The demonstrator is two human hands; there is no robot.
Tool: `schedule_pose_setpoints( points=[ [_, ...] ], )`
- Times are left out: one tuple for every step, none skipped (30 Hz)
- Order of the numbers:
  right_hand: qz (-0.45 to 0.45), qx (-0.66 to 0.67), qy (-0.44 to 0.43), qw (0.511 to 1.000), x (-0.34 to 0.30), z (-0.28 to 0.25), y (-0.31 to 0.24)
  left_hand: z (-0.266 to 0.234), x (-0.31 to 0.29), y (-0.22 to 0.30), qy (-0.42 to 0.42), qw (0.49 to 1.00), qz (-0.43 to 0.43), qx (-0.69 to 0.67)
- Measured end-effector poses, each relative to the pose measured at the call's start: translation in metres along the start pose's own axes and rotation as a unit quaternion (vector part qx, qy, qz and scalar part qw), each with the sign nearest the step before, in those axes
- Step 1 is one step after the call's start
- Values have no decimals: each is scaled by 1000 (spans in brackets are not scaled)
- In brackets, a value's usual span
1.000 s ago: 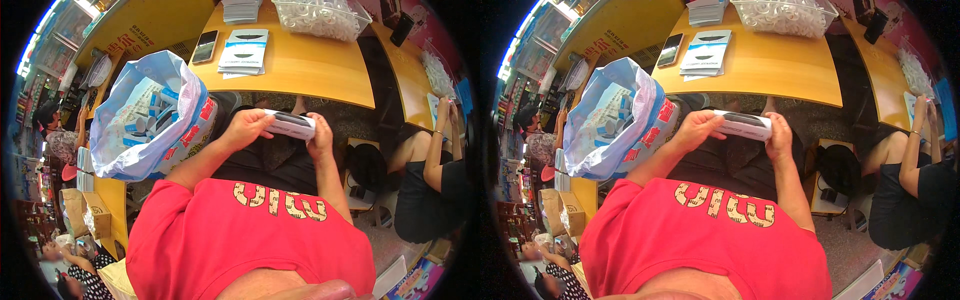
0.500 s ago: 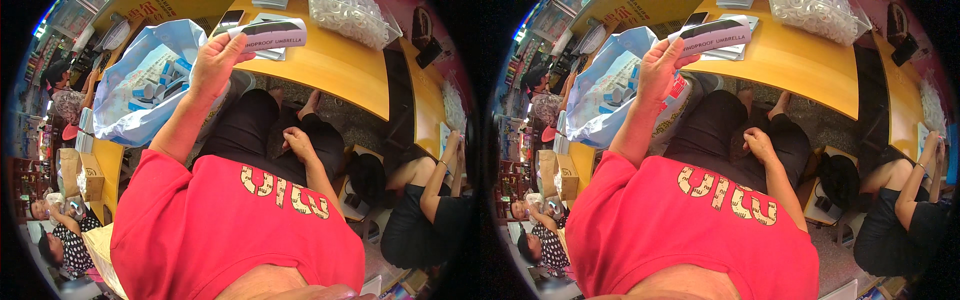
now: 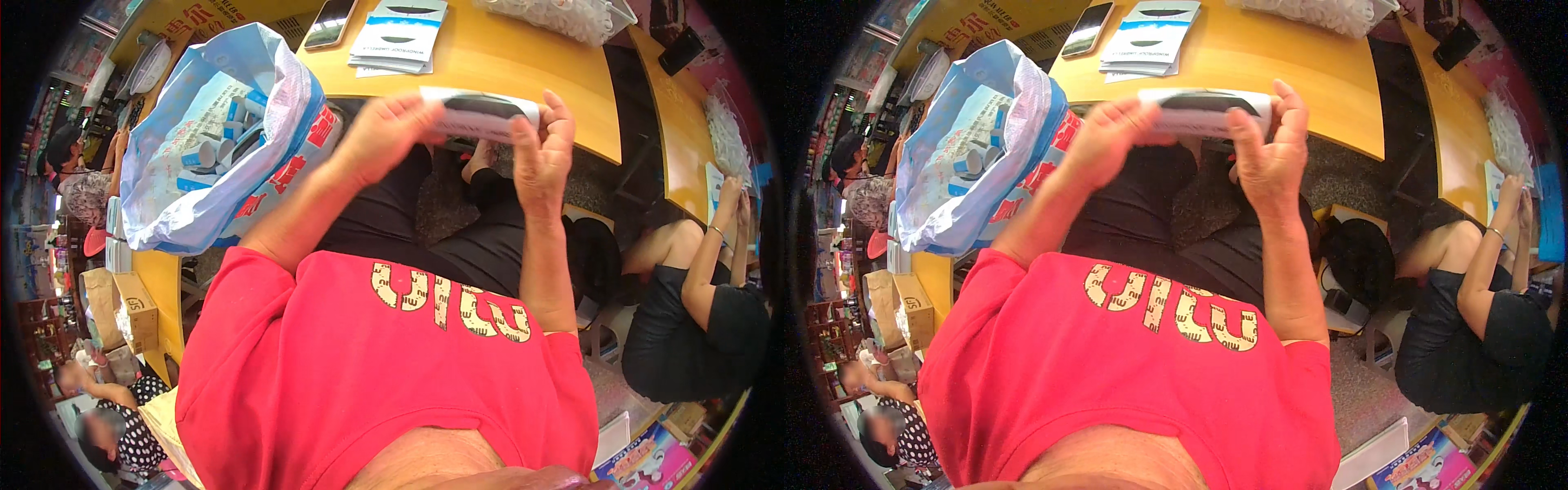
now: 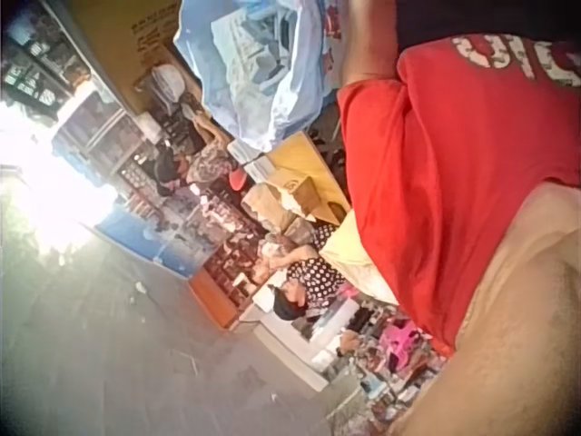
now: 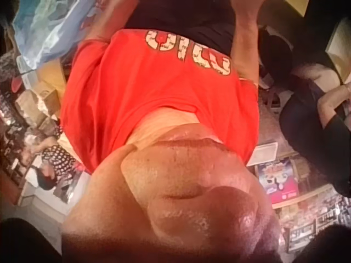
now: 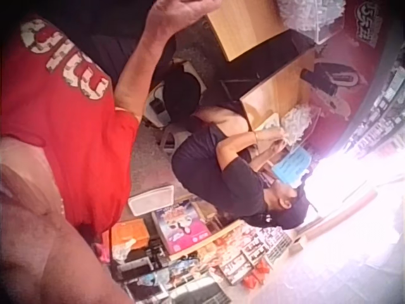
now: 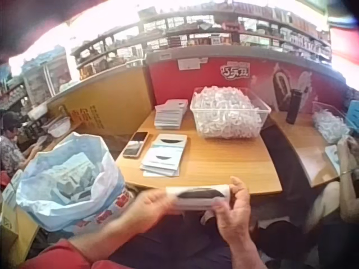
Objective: The person folds a paper sheet by hand, wraps a label around it, and places the assembled item into a bag, repeating the process.
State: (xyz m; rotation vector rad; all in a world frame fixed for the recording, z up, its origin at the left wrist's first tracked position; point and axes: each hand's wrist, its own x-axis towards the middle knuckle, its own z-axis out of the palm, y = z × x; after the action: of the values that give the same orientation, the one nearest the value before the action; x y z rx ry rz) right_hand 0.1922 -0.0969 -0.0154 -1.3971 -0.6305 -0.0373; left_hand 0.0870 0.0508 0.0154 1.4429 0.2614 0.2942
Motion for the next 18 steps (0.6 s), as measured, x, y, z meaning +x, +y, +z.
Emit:
schedule_pose_setpoints(
  points=[
    [-73,-144,9,987,3,4,7,4,-2,-11,-22,997,42,61],
    [-12,-117,8,993,1,5,8,12,-8,-20,-20,986,106,126],
    [47,-94,10,994,1,6,7,15,-9,-22,-18,961,152,230],
    [64,-19,26,997,1,3,22,15,-9,-23,-29,952,159,262],
    [78,-27,29,996,1,-3,35,15,-9,-23,-39,941,165,293],
    [93,-36,33,994,1,-7,38,17,-12,-14,-52,939,151,305],
    [117,39,40,992,1,-9,39,17,-9,-9,-60,937,144,313],
    [113,37,40,992,3,-10,44,16,-5,-5,-69,935,136,320],
    [94,41,66,992,3,-9,54,15,-3,3,-69,927,123,348],
    [74,45,93,992,4,-8,65,14,0,6,-31,945,150,288],
    [201,179,79,960,-1,-12,74,14,3,9,6,958,175,226],
    [255,136,39,957,-7,-21,87,-1,13,15,2,970,145,193],
    [188,55,36,980,-17,-18,95,-3,22,27,38,982,151,110],
    [119,-26,33,992,-28,-15,103,-3,32,42,55,980,177,75],
    [167,5,-8,986,-39,-3,88,-7,42,53,82,972,204,77],
    [6,-93,10,996,-47,7,96,-4,52,64,91,969,218,74],
    [103,-137,-117,978,-64,7,106,-3,67,73,98,968,230,26],
    [142,-143,-178,963,-83,13,113,3,85,79,99,965,241,-23]
  ],
)
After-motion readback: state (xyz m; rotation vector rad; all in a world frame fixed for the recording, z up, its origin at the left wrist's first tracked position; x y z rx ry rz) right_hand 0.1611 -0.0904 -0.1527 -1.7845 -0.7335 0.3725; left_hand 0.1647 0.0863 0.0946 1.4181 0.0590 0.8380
